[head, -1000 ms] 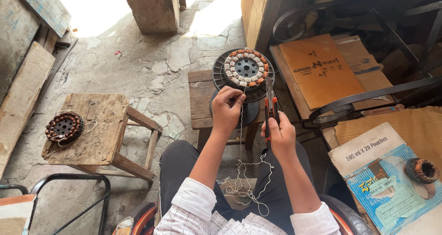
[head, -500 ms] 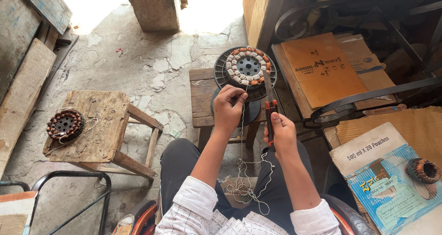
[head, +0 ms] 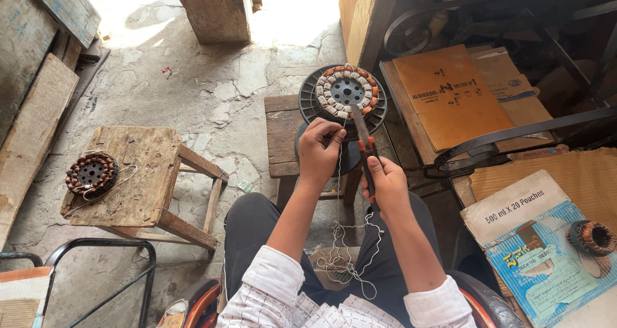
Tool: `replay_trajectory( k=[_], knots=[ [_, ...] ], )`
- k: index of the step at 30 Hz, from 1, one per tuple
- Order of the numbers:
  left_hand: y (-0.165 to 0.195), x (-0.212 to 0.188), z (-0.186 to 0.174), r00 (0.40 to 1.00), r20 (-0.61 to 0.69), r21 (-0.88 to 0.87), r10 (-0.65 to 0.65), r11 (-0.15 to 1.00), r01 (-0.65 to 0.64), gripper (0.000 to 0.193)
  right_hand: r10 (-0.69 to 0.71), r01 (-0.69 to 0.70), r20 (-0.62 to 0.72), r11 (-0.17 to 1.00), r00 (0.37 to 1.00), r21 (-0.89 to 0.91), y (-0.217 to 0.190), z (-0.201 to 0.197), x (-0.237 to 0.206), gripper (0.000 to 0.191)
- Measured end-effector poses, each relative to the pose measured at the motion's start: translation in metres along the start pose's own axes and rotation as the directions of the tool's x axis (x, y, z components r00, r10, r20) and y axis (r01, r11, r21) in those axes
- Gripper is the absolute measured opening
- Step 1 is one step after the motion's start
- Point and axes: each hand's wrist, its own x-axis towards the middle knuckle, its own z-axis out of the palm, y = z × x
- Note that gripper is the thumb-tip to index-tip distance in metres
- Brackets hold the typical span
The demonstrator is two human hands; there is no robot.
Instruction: The person winds white wire around the slots of a motor stator using a screwdriver to guide and secure the wire. They repeatedly wrap the wire, adjust tension, and tuck it into the stator slots.
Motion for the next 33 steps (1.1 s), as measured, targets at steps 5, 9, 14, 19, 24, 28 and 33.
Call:
replay_trajectory(
  k=[5,9,14,19,24,28,33],
  knots=[
    [0.0,0.0,0.0,0.999,-0.019,0.009,0.028,1.0,-0.028,0.006,-0.123,0.091,-0.124,0.966,0.985,-0.241,0.002,-0.006,0.011,0.056],
    [-0.001,-0.001,0.0,1.0,-0.014,0.012,0.016,1.0,-0.016,0.008,-0.11,0.103,-0.095,0.992,0.989,-0.079,0.024,-0.015,0.019,0.058],
    [-0.002,0.0,0.001,0.999,-0.015,-0.054,0.031,0.998,-0.032,0.007,-0.133,0.138,-0.048,0.984,0.99,0.11,0.062,-0.024,0.014,0.051],
    [-0.003,0.0,0.002,1.0,-0.007,-0.012,0.002,1.0,-0.002,0.007,-0.162,0.162,-0.012,0.98,0.987,0.113,0.081,-0.019,0.007,0.037],
    [-0.005,0.0,0.003,1.0,0.001,-0.028,-0.014,1.0,0.014,0.007,-0.31,0.309,0.005,0.946,0.951,-0.1,0.075,-0.015,0.009,0.042],
    [-0.006,0.002,0.0,1.0,-0.004,-0.012,-0.006,1.0,0.006,0.007,-0.237,0.193,-0.086,0.917,0.968,-0.349,0.075,-0.02,-0.005,0.038],
    [-0.005,0.005,-0.002,1.0,-0.008,-0.016,0.023,1.0,-0.024,0.007,-0.311,0.175,-0.224,0.862,0.924,-0.476,0.079,-0.036,-0.021,0.04]
  ],
)
